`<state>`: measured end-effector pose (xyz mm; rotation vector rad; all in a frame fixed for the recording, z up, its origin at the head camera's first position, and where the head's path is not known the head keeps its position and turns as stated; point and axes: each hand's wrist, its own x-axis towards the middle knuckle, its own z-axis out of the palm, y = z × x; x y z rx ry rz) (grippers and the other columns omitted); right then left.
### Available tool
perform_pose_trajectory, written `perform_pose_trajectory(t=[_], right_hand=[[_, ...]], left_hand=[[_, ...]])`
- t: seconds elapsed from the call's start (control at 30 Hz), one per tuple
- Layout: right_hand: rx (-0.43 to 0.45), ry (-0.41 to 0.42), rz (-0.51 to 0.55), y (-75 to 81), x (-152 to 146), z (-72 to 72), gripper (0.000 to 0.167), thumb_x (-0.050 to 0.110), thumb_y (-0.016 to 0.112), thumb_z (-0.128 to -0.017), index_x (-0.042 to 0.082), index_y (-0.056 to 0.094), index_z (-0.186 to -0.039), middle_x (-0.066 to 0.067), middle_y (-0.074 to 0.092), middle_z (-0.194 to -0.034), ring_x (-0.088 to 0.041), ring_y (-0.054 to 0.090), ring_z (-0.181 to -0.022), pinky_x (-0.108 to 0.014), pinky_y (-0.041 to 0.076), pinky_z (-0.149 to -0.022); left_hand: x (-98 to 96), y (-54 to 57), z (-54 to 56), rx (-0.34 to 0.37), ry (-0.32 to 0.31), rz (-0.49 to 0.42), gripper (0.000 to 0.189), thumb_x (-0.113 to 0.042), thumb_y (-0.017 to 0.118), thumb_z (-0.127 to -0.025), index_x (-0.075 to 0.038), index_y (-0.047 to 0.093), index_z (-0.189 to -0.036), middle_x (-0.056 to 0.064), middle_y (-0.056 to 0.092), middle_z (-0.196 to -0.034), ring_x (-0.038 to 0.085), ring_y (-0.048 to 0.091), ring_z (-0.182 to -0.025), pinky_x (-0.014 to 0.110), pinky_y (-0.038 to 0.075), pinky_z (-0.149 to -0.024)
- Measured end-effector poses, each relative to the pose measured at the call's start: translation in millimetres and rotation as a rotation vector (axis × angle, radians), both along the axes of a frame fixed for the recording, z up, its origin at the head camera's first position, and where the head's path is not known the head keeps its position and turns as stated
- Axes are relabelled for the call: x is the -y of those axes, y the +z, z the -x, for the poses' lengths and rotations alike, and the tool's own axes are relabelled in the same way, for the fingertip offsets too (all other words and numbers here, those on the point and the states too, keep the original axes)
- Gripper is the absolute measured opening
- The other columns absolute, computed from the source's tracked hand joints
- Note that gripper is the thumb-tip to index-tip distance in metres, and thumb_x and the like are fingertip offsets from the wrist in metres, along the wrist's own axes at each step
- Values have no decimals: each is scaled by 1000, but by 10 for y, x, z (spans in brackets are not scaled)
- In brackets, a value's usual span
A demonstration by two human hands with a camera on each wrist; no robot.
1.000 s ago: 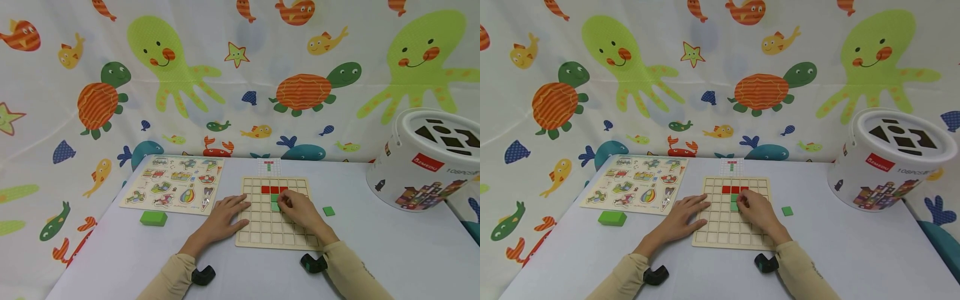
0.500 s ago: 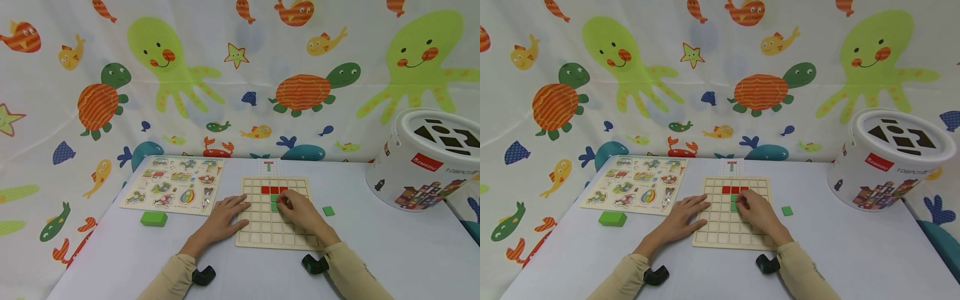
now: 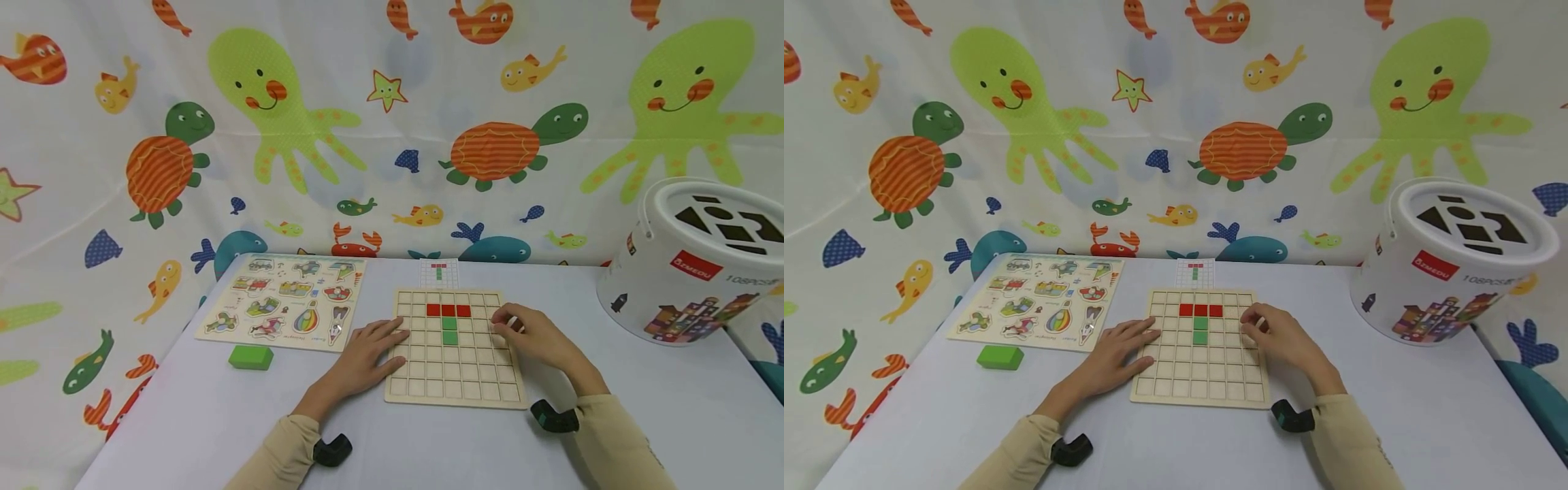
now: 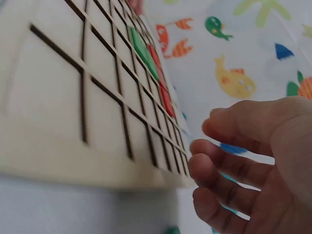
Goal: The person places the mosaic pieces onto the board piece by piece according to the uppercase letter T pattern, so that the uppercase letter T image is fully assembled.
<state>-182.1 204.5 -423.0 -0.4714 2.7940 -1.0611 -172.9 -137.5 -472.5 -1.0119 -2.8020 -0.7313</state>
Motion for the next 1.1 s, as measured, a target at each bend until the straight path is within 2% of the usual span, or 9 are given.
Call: perform_pose_trajectory(t=[0.17,0.4,0.7,1.1], right_hand=[[6,-8,-9,15,-204,4,17,21,59,-94,10,61,-106,-5,62,-97,-17,54,-79,-26,46,-62],[27,-22,-29,-15,-314,26,18,22,59,-94,9,61,-106,-6,61,-97,-17,54,-76,-25,46,-60],[44,-62,-113,-35,-440,23,18,19,58,-93,8,59,-107,-4,55,-87,-16,47,-73,-26,40,-60],[165,-34,-108,-82,-570,29,26,22,62,-91,7,56,-111,-5,54,-88,-17,49,-75,-30,41,-63]], left_hand=[[-2,-7,1,-2,-1,1,51,-43,55,-93,-23,48,-140,0,34,-153,24,35,-138,47,32,-100],[-2,-21,9,-6,1,1,51,-44,55,-93,-23,48,-140,0,35,-153,23,35,-137,46,32,-100],[1,-36,13,-18,1,-1,51,-44,54,-93,-24,48,-140,-1,35,-153,23,35,-137,46,33,-99],[-4,-22,5,-12,-1,-15,50,-42,55,-93,-23,48,-139,0,36,-152,24,35,-137,47,32,-99]])
